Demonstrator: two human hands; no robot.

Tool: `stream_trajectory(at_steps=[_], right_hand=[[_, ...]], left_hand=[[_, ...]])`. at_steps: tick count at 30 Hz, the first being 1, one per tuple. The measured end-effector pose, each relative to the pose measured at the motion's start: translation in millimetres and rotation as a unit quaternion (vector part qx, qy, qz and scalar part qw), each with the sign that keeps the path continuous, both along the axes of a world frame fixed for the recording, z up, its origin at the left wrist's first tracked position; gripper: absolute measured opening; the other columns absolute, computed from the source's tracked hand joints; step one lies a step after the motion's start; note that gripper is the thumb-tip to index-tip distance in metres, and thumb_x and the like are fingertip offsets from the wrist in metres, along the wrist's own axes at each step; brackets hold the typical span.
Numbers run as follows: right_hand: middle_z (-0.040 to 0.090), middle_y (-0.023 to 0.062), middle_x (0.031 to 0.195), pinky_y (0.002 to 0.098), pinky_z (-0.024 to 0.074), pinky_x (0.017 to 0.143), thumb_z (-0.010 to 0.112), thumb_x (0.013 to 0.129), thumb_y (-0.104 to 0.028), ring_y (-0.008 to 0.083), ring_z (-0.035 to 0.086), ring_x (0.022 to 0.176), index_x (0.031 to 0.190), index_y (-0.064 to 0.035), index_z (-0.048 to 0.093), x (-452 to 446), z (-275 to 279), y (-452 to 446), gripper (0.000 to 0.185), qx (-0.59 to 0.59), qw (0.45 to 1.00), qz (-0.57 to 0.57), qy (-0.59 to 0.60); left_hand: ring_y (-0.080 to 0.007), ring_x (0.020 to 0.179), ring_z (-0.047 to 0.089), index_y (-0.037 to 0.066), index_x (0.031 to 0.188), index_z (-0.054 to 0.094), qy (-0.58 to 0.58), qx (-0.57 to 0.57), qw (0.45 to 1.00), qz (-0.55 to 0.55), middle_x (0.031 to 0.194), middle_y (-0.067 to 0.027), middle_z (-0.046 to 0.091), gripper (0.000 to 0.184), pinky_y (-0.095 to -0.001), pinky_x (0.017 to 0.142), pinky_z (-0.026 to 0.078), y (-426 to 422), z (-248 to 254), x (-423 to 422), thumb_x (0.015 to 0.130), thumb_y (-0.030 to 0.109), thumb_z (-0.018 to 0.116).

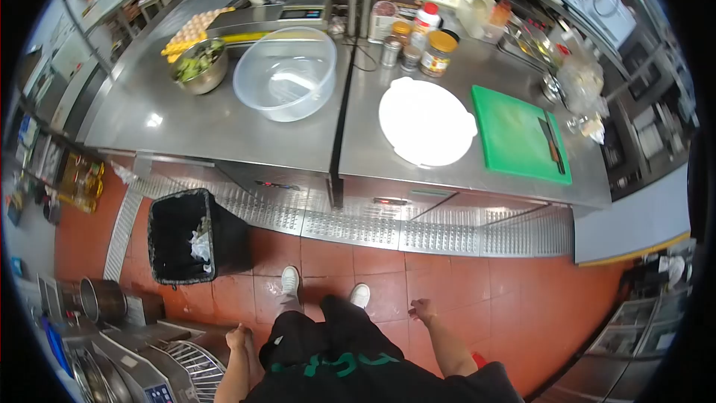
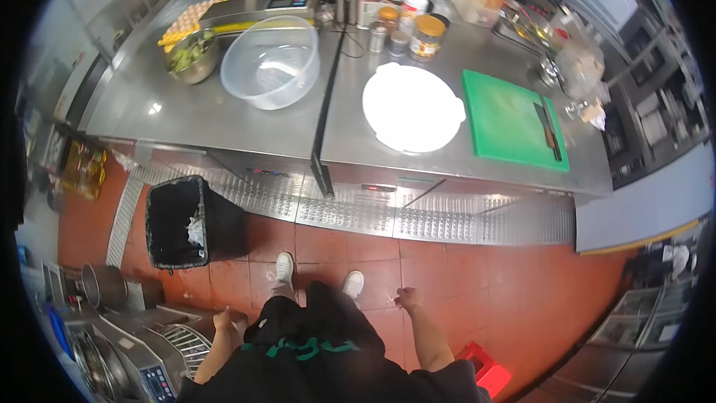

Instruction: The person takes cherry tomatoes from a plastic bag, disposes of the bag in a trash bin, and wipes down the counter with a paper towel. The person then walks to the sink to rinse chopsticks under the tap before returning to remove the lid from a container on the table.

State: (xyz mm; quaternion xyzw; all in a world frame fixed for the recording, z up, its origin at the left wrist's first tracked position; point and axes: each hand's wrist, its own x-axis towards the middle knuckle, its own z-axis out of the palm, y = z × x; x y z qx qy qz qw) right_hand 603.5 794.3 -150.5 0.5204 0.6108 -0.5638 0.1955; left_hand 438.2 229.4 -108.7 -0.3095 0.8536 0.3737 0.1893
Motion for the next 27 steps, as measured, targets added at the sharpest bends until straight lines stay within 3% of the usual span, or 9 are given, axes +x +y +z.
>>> stream_trajectory(at_steps=[2, 6, 10, 16, 20, 21, 23, 24, 27], right_hand=[[0.064, 0.0188, 0.072, 0.0308, 0.0505, 0.044, 0.053, 0.083, -0.018, 0.0211, 0.062, 0.054, 0.097, 0.008, 0.057, -4.9, -1.1, -12.2, 0.03, -0.016, 1.0, 0.004, 0.015], [0.063, 0.019, 0.072, 0.0308, 0.0499, 0.043, 0.051, 0.084, -0.018, 0.023, 0.061, 0.054, 0.097, 0.0079, 0.056, -13.1, 6.5, -48.8, 0.03, -0.038, 0.999, 0.022, 0.01], [0.064, 0.0161, 0.072, 0.033, 0.0495, 0.048, 0.052, 0.083, -0.02, 0.0227, 0.062, 0.06, 0.098, 0.0039, 0.058, -32.2, 11.3, -94.6, 0.028, -0.069, 0.994, 0.014, -0.079], [0.063, 0.0171, 0.076, 0.0305, 0.0498, 0.047, 0.05, 0.084, -0.019, 0.0218, 0.062, 0.059, 0.099, 0.0034, 0.056, -149.1, 65.6, -193.9, 0.027, 0.04, 0.928, 0.368, 0.027], [0.065, 0.0146, 0.074, 0.0248, 0.0467, 0.046, 0.05, 0.086, -0.018, 0.0196, 0.064, 0.061, 0.097, 0.0033, 0.057, -240.0, 113.7, -271.3, 0.025, 0.005, 0.965, 0.263, 0.003], [0.065, 0.014, 0.074, 0.0245, 0.0465, 0.047, 0.05, 0.086, -0.016, 0.0193, 0.064, 0.062, 0.097, 0.0027, 0.057, -256.7, 118.8, -286.2, 0.024, -0.016, 0.984, 0.153, -0.092], [0.065, 0.0129, 0.072, 0.0235, 0.0458, 0.045, 0.051, 0.086, -0.014, 0.0177, 0.064, 0.06, 0.095, 0.0011, 0.059, -260.0, 115.2, -294.0, 0.019, -0.016, 0.979, 0.202, -0.025], [0.064, 0.0133, 0.07, 0.0233, 0.0463, 0.044, 0.053, 0.085, -0.013, 0.0181, 0.064, 0.059, 0.091, 0.0015, 0.06, -273.7, 130.4, -301.9, 0.017, 0.025, 0.95, 0.31, -0.04], [0.064, 0.0138, 0.067, 0.0239, 0.0476, 0.045, 0.053, 0.085, -0.013, 0.0181, 0.064, 0.059, 0.087, 0.0026, 0.06, -274.2, 127.7, -300.2, 0.018, 0.043, 0.945, 0.308, -0.096]], left_hand=[[-0.0274, 0.075, 0.065, -0.004, 0.077, 0.066, -0.016, -0.063, 0.997, -0.041, 0.075, -0.0194, 0.066, 0.043, -0.0378, 0.066, 0.048, -8.8, -7.6, -4.4, 0.079, 0.039, 0.061], [-0.0386, 0.09, 0.061, -0.005, 0.08, 0.065, -0.066, -0.092, 0.993, 0.025, 0.086, -0.0264, 0.063, 0.05, -0.0434, 0.078, 0.046, -47.7, -76.6, -23.9, 0.071, 0.044, 0.065], [-0.0319, 0.097, 0.06, 0.004, 0.095, 0.067, -0.102, -0.016, 0.987, 0.12, 0.098, -0.0203, 0.063, 0.041, -0.0393, 0.083, 0.046, -67.8, -73.5, -77.6, 0.073, 0.039, 0.065], [-0.0298, 0.099, 0.06, 0.008, 0.099, 0.067, -0.105, 0.025, 0.979, 0.174, 0.101, -0.0186, 0.063, 0.039, -0.0374, 0.086, 0.045, -143.9, -62.5, -150.9, 0.076, 0.039, 0.062], [-0.0299, 0.097, 0.06, 0.007, 0.097, 0.067, -0.145, -0.016, 0.966, 0.213, 0.098, -0.0188, 0.064, 0.04, -0.0379, 0.085, 0.046, -192.8, -46.5, -156.3, 0.076, 0.04, 0.063], [-0.0299, 0.097, 0.06, 0.007, 0.097, 0.067, -0.151, -0.017, 0.964, 0.216, 0.098, -0.0188, 0.064, 0.04, -0.0379, 0.085, 0.046, -205.0, -52.4, -152.8, 0.076, 0.04, 0.063], [-0.0301, 0.095, 0.061, 0.006, 0.096, 0.068, -0.186, 0.0, 0.95, 0.252, 0.096, -0.0185, 0.064, 0.039, -0.0383, 0.084, 0.046, -216.0, -66.7, -132.8, 0.075, 0.04, 0.063], [-0.0302, 0.095, 0.061, 0.006, 0.095, 0.068, -0.206, 0.001, 0.945, 0.256, 0.095, -0.0183, 0.065, 0.039, -0.0383, 0.083, 0.047, -219.0, -70.7, -125.4, 0.075, 0.039, 0.063], [-0.03, 0.094, 0.062, 0.005, 0.093, 0.068, -0.238, 0.007, 0.932, 0.272, 0.093, -0.0184, 0.065, 0.038, -0.0382, 0.082, 0.047, -220.3, -68.6, -104.8, 0.075, 0.038, 0.064]])
